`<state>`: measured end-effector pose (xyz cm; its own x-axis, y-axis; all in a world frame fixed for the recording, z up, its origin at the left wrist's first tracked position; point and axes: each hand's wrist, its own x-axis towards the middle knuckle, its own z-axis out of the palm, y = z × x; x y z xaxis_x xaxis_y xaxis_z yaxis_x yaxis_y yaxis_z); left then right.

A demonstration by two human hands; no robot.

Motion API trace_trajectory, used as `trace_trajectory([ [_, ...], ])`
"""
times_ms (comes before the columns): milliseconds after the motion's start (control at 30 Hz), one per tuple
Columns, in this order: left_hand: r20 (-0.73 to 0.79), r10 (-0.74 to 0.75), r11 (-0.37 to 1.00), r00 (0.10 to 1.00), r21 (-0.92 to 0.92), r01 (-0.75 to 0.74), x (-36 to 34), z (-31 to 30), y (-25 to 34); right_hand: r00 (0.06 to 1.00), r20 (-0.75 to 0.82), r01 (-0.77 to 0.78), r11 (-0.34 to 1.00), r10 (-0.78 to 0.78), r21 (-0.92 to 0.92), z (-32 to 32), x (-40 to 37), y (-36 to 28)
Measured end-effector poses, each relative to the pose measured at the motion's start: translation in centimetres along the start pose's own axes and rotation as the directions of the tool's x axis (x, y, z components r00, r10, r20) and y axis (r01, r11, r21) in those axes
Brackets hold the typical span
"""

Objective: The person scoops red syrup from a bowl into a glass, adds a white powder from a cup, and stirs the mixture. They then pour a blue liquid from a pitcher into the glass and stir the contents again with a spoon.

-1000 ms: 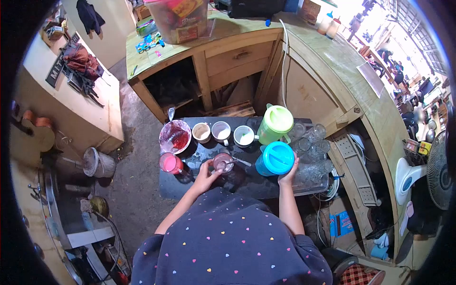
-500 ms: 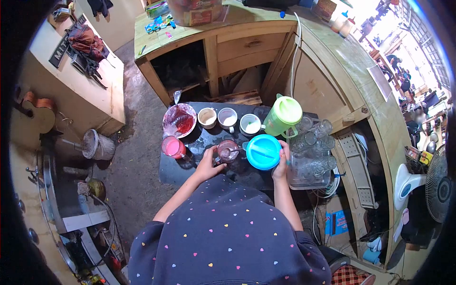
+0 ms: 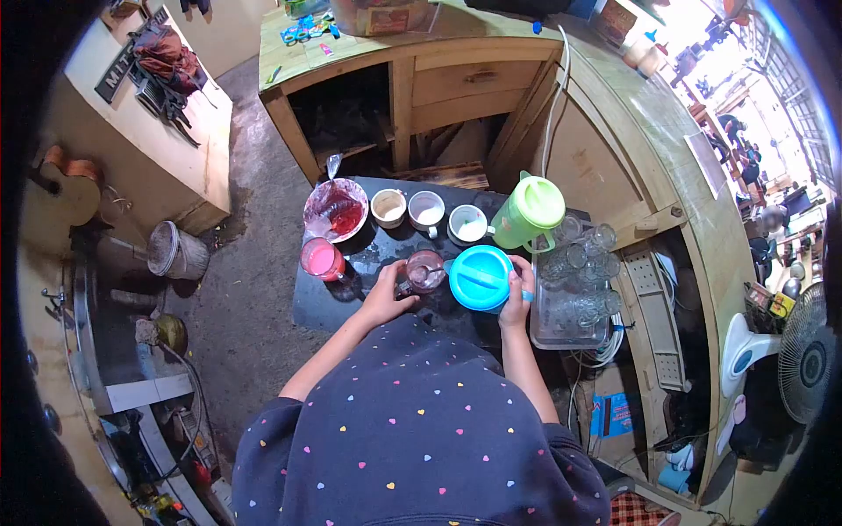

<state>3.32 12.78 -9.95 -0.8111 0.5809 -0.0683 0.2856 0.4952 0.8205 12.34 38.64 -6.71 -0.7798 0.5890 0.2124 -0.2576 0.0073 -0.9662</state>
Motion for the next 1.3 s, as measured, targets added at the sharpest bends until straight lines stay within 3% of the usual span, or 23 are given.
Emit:
trace_trajectory([
  [533, -0.005, -0.001, 0.995, 1.0, -0.098, 0.001, 0.1, -0.4, 0.3, 1.0, 0.01, 0.028, 0.983, -0.027, -0.18, 0.4, 0.4, -1.1],
  [633, 0.035, -0.057, 0.992, 0.998, -0.114, 0.061, 0.1, -0.7, 0.7, 0.998, 0.006, 0.06, 0.972, -0.06, -0.229, 0.7, 0.3, -2.1],
  [733, -0.004, -0.007, 0.995, 1.0, -0.096, 0.007, 0.2, -0.4, 0.2, 0.998, 0.003, 0.057, 0.966, -0.058, -0.252, 0.8, 0.4, -2.5],
  [1033, -0.014, -0.037, 0.991, 0.999, -0.13, 0.035, 0.2, -0.3, 0.2, 0.996, 0.018, 0.084, 0.954, -0.082, -0.287, 1.1, 1.0, -4.2],
  [1300, -0.025, -0.022, 0.993, 0.999, -0.115, 0.019, 0.2, -0.2, 0.0, 0.992, 0.049, 0.126, 0.897, -0.116, -0.424, 1.2, 1.6, -5.2],
])
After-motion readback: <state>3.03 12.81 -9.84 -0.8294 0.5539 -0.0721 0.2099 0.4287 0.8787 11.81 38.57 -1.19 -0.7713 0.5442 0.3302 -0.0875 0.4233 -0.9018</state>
